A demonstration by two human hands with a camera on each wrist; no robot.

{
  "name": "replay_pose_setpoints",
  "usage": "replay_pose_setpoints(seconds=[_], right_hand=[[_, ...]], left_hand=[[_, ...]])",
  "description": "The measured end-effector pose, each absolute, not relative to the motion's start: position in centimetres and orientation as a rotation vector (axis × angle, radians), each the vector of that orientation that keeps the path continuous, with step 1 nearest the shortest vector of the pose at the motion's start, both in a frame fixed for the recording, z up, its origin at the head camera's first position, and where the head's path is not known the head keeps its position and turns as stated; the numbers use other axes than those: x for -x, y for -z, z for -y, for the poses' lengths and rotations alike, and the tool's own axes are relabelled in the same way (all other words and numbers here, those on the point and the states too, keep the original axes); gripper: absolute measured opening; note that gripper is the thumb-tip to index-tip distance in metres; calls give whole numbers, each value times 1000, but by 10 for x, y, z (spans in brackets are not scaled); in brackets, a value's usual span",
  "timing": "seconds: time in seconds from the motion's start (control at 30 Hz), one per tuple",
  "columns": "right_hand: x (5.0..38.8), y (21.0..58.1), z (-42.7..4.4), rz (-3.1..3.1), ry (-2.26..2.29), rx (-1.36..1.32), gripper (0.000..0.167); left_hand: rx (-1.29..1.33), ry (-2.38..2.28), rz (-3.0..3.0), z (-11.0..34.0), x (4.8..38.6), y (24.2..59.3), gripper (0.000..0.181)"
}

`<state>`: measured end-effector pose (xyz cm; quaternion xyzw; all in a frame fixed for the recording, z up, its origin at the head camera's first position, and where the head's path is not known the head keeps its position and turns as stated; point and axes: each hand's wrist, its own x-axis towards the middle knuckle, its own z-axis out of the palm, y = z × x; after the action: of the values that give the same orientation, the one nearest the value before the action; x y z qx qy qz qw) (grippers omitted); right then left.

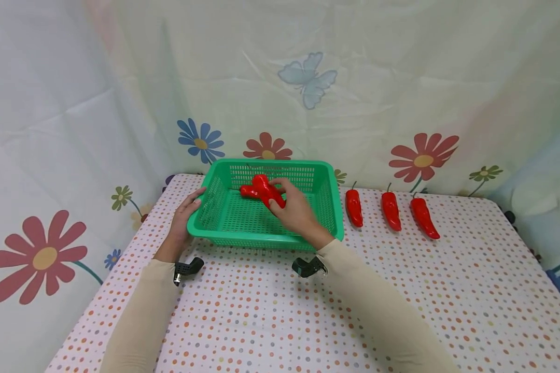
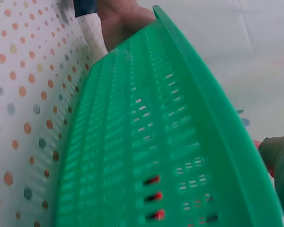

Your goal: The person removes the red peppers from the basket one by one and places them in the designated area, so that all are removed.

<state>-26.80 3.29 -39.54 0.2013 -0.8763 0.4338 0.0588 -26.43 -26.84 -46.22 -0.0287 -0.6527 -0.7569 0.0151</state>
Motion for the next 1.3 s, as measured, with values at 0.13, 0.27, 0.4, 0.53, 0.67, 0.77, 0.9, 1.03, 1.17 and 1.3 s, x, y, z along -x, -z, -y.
replay_pose_setpoints(seconds=[0.13, 0.27, 0.4, 0.53, 0.67, 0.77, 0.9, 1.03, 1.17, 1.3], right_hand=[[264, 395, -47, 2598, -1325, -582, 45], [264, 394, -67, 2577, -1339, -535, 45], [265, 392, -89, 2564, -1383, -427, 46], [264, 388, -110, 2533, -1407, -317, 47], [259, 387, -130, 2496, -1401, -251, 50], [253, 392, -145, 2470, -1405, -216, 50], [242, 403, -164, 2432, -1412, -165, 49], [235, 411, -187, 2411, -1364, -94, 50], [235, 416, -219, 2443, -1265, 39, 51], [242, 422, -261, 2470, -1148, 194, 52]], left_hand=[[82, 2360, 2032, 268, 265, 462, 48], [75, 2356, 2035, 268, 266, 463, 47], [88, 2358, 2035, 269, 267, 465, 48], [99, 2360, 2028, 269, 267, 466, 48], [91, 2355, 2020, 269, 267, 466, 46], [89, 2353, 2025, 270, 266, 466, 46], [91, 2349, 2026, 270, 266, 465, 46], [92, 2361, 2020, 270, 266, 464, 48], [84, 2370, 2018, 269, 265, 464, 48], [80, 2360, 2036, 268, 264, 464, 47]])
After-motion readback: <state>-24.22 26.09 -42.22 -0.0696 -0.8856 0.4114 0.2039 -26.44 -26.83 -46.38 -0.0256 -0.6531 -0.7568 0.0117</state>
